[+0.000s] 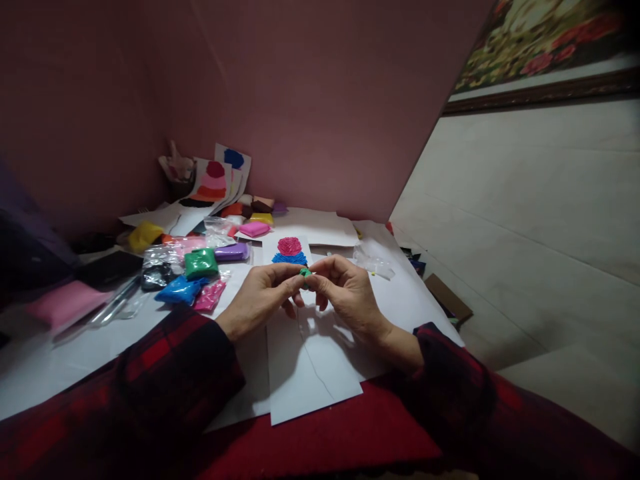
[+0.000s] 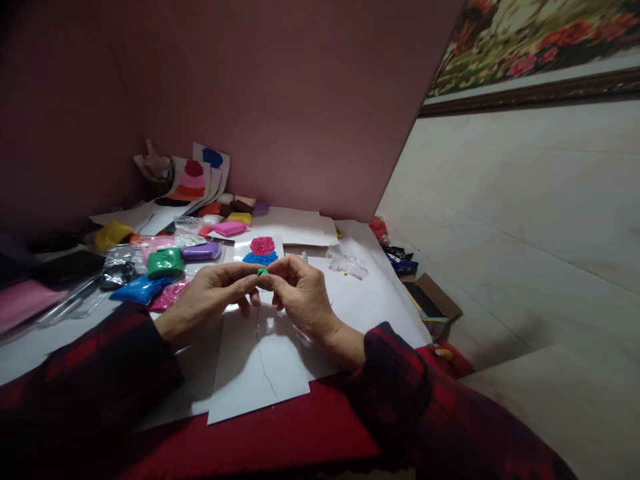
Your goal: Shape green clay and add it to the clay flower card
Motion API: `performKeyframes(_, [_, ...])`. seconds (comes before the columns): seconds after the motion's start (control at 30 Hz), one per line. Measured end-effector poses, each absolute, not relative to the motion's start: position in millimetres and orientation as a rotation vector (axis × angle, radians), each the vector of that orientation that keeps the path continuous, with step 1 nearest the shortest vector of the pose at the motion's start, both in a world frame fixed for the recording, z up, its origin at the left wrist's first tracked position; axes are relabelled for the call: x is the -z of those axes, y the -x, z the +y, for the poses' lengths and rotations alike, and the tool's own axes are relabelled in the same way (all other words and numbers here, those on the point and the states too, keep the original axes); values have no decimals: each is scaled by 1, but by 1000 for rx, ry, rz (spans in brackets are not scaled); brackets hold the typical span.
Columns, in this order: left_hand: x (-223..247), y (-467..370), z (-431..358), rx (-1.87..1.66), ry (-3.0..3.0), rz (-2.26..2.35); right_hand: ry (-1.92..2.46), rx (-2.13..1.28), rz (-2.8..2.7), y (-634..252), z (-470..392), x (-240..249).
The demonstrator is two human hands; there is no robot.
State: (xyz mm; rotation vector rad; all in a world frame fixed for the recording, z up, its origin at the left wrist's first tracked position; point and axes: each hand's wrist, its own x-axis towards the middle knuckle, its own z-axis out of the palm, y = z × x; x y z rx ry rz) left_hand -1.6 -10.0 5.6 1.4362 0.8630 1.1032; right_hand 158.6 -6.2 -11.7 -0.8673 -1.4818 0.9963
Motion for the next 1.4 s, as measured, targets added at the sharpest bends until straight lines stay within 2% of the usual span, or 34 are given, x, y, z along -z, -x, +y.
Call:
performKeyframes(0.43, [-4,1,-9,-1074,-1433,905,800,-1099,-1537,-160,-7,18])
performKeyframes(1.4, [-5,3,-7,-1108,-1573,1002,907,-817,-1729,-160,-10,15])
